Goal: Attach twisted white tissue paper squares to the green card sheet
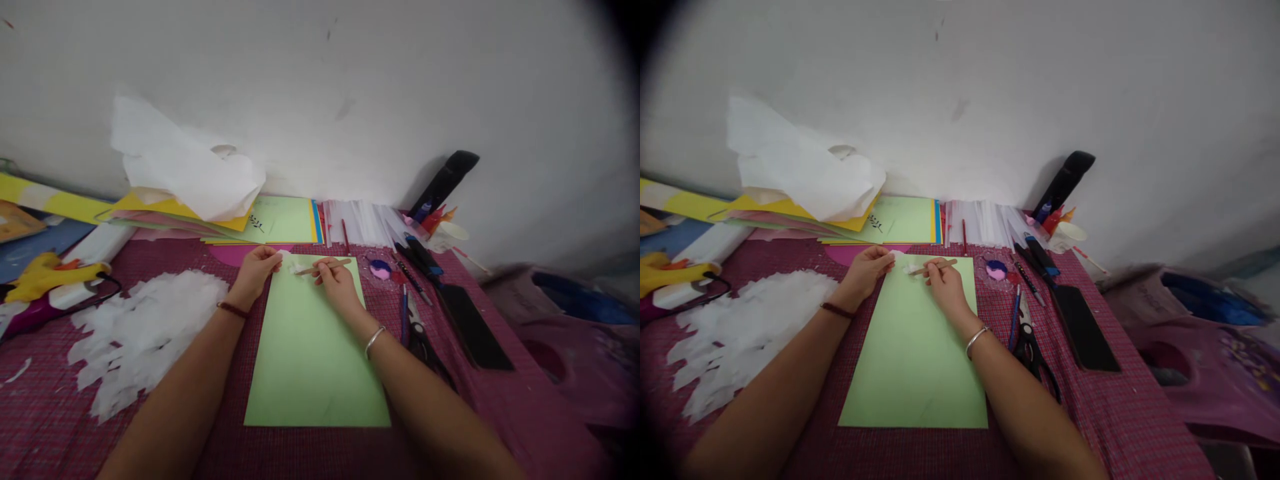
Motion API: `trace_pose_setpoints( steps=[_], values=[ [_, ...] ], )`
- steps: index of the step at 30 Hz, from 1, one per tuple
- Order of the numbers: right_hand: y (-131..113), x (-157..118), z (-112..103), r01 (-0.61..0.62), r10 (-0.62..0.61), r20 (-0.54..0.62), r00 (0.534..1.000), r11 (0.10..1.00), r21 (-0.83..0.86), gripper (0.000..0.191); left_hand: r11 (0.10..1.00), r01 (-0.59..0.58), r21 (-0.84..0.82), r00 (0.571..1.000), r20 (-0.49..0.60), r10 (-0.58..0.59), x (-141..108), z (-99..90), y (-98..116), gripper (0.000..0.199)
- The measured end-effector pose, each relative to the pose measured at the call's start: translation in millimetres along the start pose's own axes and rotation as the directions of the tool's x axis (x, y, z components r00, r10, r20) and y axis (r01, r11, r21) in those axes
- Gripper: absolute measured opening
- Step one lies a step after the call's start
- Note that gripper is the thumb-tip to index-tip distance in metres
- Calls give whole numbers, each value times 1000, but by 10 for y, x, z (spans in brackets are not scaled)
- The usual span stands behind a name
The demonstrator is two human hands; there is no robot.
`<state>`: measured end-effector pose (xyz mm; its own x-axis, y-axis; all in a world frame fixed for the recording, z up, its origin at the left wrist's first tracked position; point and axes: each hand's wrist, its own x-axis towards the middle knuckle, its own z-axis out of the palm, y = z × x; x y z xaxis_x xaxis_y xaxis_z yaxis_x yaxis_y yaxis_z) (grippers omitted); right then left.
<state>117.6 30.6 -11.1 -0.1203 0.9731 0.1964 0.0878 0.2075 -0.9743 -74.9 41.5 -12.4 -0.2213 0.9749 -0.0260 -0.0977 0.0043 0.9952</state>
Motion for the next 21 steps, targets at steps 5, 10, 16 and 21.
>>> trace_pose_setpoints(
  steps=[5, 10, 16, 21],
  values=[
    [58, 6, -6, 20, -20, -37, 999, 1000, -16, 28, 999, 34, 12, 994, 99, -35, -13, -57, 45, 23],
    [68, 10, -12, 34, -35, -39, 999, 999, -15, 27, 965, 3, 263, 950, 299, -85, -40, -122, 123, 17],
    [59, 17, -13, 41, -40, -23, 999, 999, 2, 28, 882, -110, 458, 941, 334, -56, -21, -6, 117, 14],
    [-28, -27, -24, 46, -39, -110, 993, 997, 63, 27, 838, -132, 529, 970, 242, -1, 17, 91, -1, 12]
  ],
)
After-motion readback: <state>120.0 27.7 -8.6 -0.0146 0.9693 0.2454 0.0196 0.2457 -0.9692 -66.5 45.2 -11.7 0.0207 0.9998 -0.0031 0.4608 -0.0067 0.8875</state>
